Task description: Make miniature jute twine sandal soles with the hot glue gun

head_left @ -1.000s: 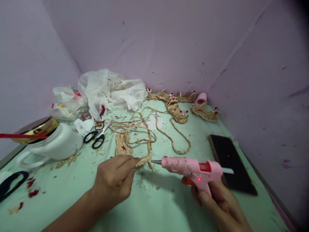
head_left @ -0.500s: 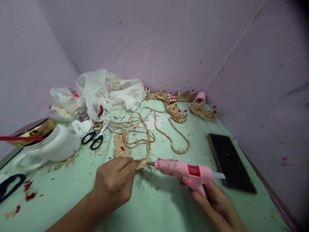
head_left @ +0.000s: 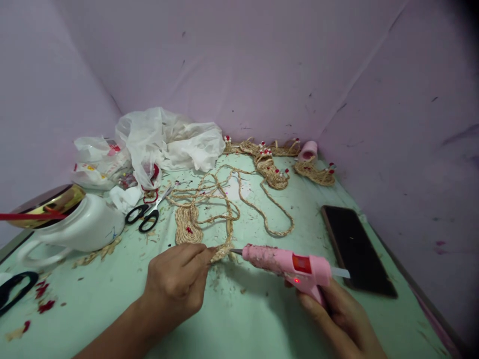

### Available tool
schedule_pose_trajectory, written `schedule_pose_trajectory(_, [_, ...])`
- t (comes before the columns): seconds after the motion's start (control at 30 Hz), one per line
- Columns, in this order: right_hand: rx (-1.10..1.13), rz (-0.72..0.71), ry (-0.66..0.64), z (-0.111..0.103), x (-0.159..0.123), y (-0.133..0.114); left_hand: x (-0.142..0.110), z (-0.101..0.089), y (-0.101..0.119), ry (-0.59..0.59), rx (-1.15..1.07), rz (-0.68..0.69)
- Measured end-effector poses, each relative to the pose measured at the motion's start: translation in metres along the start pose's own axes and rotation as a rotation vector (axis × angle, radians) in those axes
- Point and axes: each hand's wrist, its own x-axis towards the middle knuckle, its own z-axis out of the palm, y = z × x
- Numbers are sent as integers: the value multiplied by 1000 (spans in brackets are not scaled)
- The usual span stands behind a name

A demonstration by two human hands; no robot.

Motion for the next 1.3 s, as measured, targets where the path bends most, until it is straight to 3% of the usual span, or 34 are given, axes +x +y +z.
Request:
schedule_pose_trajectory(0.07, [0, 4, 13, -1, 1, -1, 0, 0, 0, 5, -1, 3])
schedule_pose_trajectory(0.23, [22, -24, -127, -3, 3, 0, 1, 1, 0, 18, 15, 19])
schedule_pose_trajectory(0.43, [7, 2, 0, -1, 2, -2, 0, 2, 1, 19, 13, 17])
schedule_pose_trajectory(0.63, [43, -1, -66, 0, 0, -3, -1, 2, -2, 0, 8, 15])
schedule_pose_trajectory(0.9, [56, 14, -6, 2, 0, -8, -2, -1, 0, -26, 5, -15])
schedule_pose_trajectory(1.13, [10, -66, -159, -3, 6, 6, -2, 0, -1, -14, 8, -13])
schedule_pose_trajectory(1.3, [65, -12, -72, 1, 2, 0, -1, 0, 0, -11, 7, -8])
